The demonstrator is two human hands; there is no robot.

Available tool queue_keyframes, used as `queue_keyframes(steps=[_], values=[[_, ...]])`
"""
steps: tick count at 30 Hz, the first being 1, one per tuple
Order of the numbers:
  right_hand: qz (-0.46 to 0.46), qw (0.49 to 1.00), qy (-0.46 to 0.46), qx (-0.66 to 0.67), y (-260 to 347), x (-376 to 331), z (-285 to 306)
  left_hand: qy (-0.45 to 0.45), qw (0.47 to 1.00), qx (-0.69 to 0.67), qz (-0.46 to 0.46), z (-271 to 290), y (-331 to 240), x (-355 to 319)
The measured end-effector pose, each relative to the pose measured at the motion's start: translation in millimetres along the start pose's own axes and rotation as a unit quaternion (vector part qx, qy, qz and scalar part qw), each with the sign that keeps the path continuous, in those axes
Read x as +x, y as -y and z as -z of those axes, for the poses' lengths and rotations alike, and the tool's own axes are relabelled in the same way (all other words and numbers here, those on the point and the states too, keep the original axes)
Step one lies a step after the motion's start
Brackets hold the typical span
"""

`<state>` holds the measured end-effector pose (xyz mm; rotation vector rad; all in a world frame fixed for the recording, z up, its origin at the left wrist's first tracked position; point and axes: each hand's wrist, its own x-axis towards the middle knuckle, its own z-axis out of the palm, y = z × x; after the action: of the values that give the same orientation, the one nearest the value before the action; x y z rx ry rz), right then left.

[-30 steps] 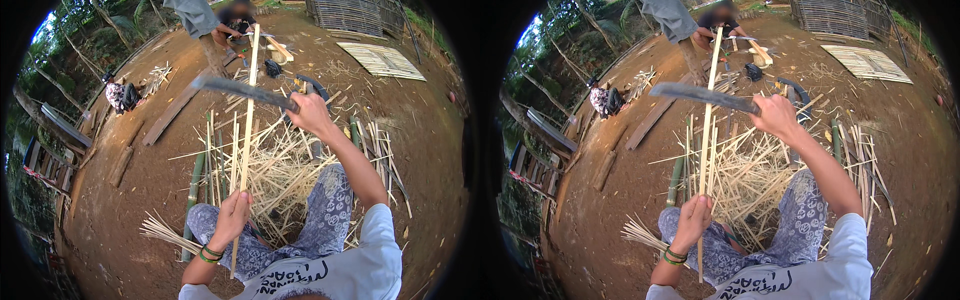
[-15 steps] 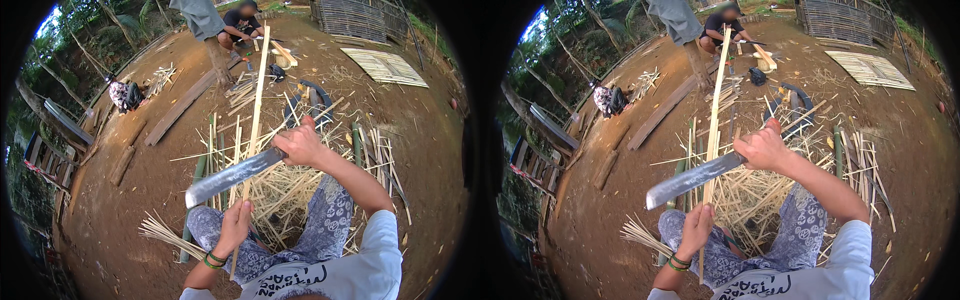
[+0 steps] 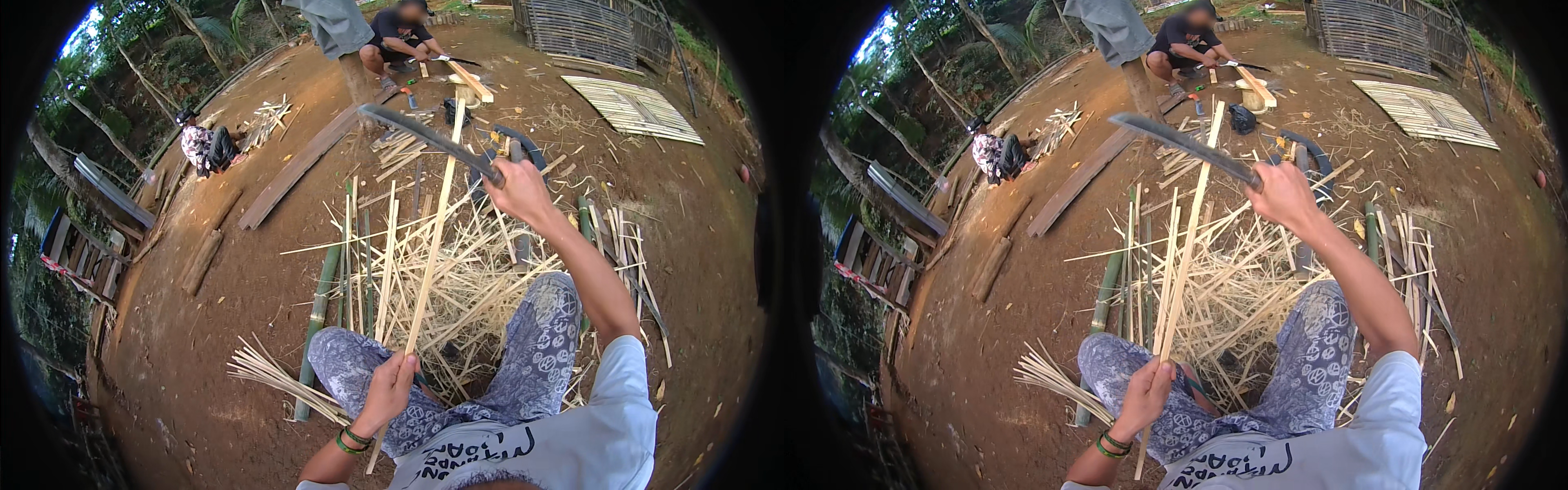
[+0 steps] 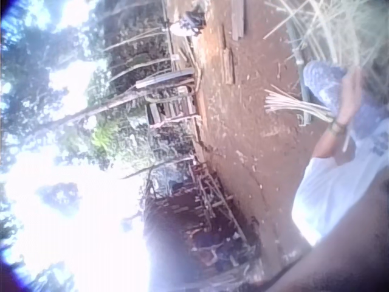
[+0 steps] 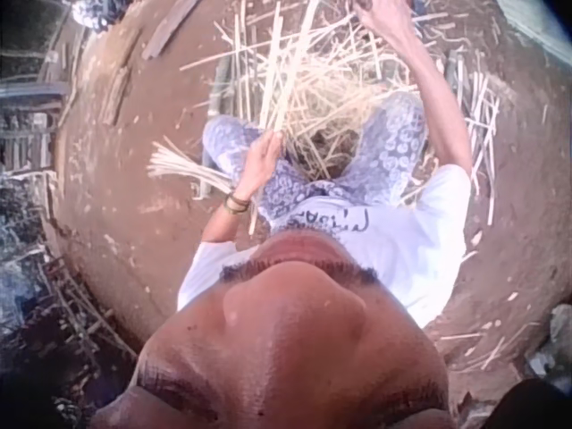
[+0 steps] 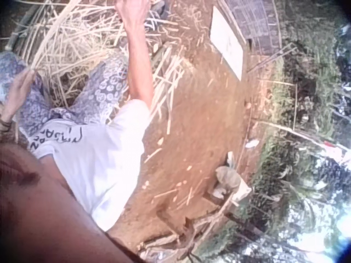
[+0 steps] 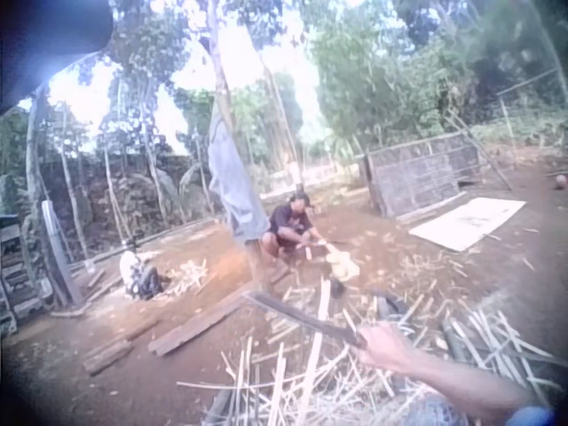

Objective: The person sits on the ground and uses a large knife to split long bamboo poles into thin strips. They hold the bamboo vertically and strike it with the knife to separate the fibers, then peel away the resulting strips. The person occasionally pauses to inspect the split bamboo or adjust their grip.

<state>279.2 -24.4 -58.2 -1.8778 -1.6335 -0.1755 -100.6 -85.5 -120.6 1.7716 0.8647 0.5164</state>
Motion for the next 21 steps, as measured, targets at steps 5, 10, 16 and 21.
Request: queue_keyframes(steps=[5, 10, 16, 21], values=[[0.179, 0.982, 0.020, -0.052, 30.8, -38.2, -22.8, -0.044, 0.999, -0.008, -0.017, 0.2, 0.0, 3.4], [0.172, 0.982, 0.030, -0.071, 26.0, -40.4, -37.8, -0.061, 0.997, -0.002, -0.040, 3.1, 4.9, 5.6], [-0.162, 0.986, 0.006, 0.033, -42.8, 3.6, -22.0, -0.003, 1.000, 0.020, -0.005, 0.4, 32.4, -40.6], [-0.139, 0.971, -0.075, 0.177, -6.8, -18.5, -6.9, 0.054, 0.973, -0.204, 0.095, 6.3, 25.5, -27.8]])
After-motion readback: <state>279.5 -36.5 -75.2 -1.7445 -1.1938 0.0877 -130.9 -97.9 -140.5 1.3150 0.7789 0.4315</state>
